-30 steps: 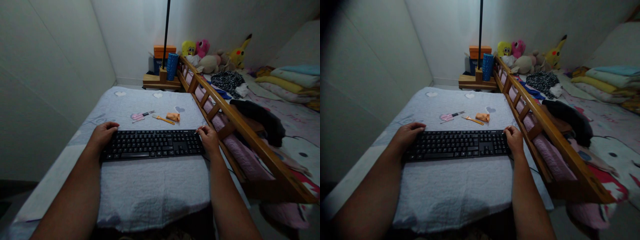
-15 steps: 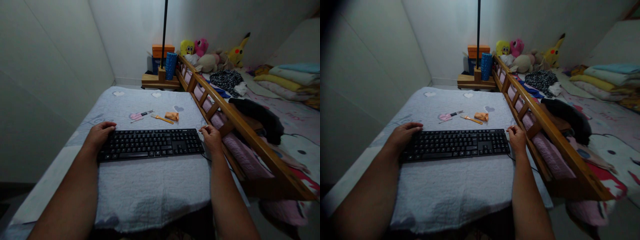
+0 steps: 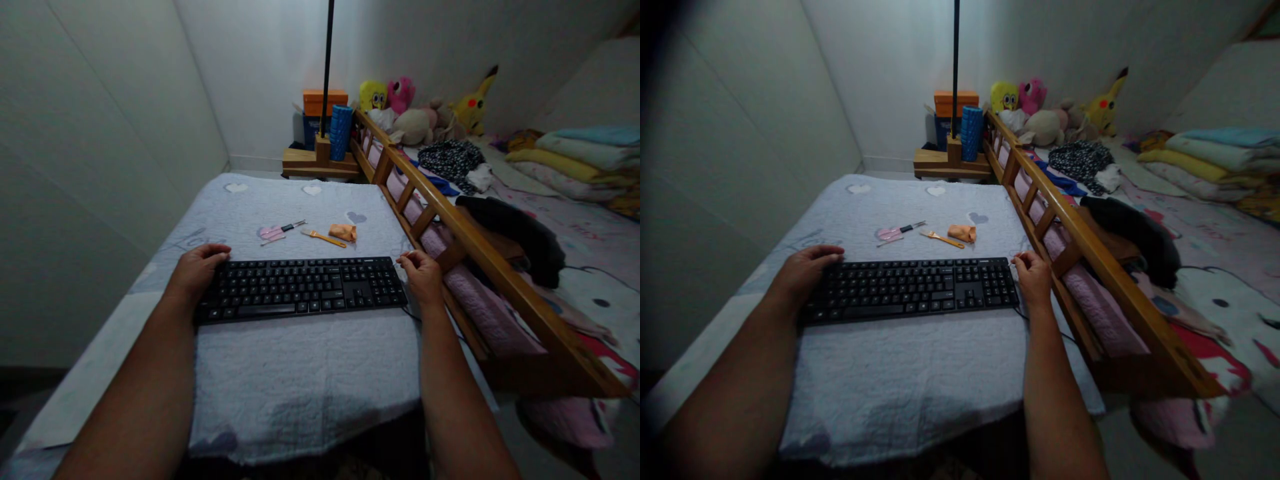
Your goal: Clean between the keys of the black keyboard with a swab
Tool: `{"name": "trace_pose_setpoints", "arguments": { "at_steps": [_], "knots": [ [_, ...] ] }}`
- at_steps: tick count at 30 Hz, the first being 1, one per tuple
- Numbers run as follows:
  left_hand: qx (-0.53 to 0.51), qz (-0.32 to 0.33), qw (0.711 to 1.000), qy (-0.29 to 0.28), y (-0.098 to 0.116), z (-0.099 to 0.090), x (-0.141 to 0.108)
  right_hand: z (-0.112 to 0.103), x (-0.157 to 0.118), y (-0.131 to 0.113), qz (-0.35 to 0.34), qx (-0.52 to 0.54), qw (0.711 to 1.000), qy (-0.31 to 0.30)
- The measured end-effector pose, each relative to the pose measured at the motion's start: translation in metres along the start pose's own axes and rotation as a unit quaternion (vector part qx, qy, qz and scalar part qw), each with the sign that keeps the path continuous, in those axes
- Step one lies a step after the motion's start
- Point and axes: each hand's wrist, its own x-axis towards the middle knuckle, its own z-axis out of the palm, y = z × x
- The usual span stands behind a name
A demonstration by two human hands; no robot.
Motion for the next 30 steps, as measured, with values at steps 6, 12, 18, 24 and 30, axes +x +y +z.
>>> {"name": "trace_pose_setpoints", "arguments": {
  "at_steps": [6,12,18,24,30],
  "knots": [
    [-0.031,0.008,0.999,0.012,0.000,0.000,0.001,-0.005,0.000,-0.001,-0.002,-0.008,1.000,-0.018],
    [-0.050,-0.010,0.998,0.019,0.001,0.001,-0.001,-0.009,0.000,0.000,0.005,-0.018,0.999,-0.043],
    [-0.071,-0.015,0.997,0.023,0.002,0.001,-0.003,-0.004,0.000,0.000,-0.001,-0.002,1.000,-0.016],
    [-0.069,0.000,0.997,0.033,0.000,0.002,-0.001,-0.006,0.000,0.003,0.002,0.005,1.000,-0.024],
    [-0.071,0.004,0.996,0.046,-0.004,0.002,0.003,-0.012,0.001,0.003,0.002,-0.024,0.998,-0.063]
  ]
}}
